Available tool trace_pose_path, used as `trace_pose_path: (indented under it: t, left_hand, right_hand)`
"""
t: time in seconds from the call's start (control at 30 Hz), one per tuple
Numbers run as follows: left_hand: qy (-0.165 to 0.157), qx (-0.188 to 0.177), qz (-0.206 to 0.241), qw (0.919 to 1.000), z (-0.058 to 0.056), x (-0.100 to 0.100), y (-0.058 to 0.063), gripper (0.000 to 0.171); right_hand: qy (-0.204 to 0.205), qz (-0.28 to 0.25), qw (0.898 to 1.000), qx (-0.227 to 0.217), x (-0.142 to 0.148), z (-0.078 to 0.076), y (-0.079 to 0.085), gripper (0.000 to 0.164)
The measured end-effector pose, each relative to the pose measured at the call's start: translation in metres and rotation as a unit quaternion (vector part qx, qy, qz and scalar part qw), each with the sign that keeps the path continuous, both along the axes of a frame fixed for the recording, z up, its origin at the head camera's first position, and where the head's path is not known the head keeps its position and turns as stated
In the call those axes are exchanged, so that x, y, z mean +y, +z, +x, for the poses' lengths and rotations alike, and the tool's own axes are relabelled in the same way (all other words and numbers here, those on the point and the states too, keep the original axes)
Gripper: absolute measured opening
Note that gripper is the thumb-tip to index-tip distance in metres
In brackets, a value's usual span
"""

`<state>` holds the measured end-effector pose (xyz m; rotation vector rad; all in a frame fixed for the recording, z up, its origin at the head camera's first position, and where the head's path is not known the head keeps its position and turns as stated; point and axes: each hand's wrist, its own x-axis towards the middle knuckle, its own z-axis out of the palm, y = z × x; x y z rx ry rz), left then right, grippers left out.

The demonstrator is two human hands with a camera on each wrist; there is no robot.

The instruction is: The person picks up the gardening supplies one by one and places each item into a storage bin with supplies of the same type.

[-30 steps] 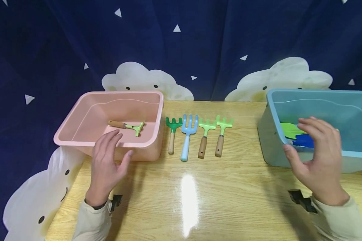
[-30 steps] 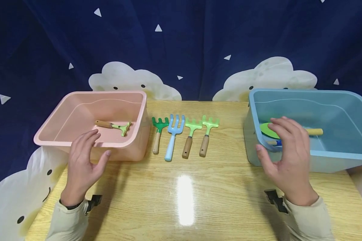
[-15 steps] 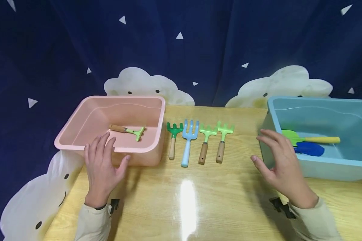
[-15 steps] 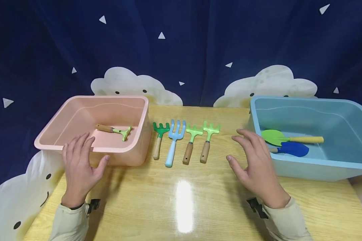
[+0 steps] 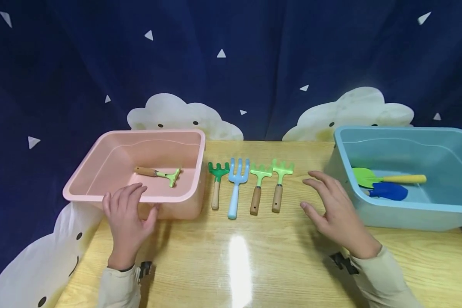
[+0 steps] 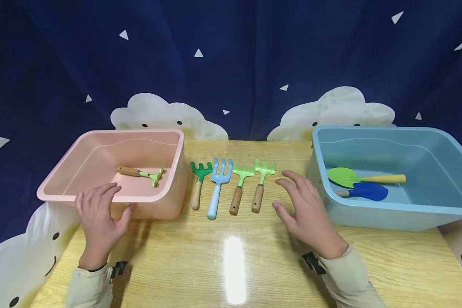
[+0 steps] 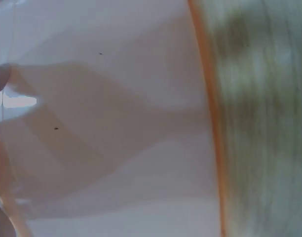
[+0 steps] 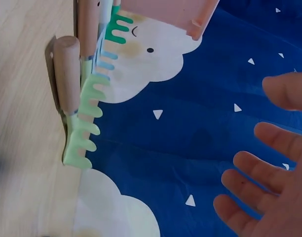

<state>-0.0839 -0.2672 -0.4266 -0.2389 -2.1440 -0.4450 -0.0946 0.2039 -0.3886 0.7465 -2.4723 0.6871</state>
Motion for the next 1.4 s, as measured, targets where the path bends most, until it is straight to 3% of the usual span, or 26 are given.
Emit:
trace_pose_path:
  t: [0.3,0.8,1.27,1.4]
  left_hand:
    - [-0.009,0.032,0.019,0.9993,0.001,-0.001,-0.009,0.057]
    - [-0.015,0.039,0.021,0.9989,-0.004,-0.002,-0.01,0.057]
    - [-0.016,0.056,0.027,0.9979,-0.007,0.0,-0.009,0.054]
    - [-0.02,0.061,0.035,0.9973,-0.008,0.001,-0.008,0.054]
  right_hand:
    - [0.005,0.015,0.999,-0.034,-0.009,-0.006,-0.008,0.054]
    - [0.001,0.028,0.996,-0.087,-0.015,-0.016,-0.019,0.05]
    - [0.044,0.048,0.986,-0.156,-0.03,-0.042,-0.043,0.039]
    - [0.039,0.035,0.979,-0.195,-0.033,-0.051,-0.053,0.039]
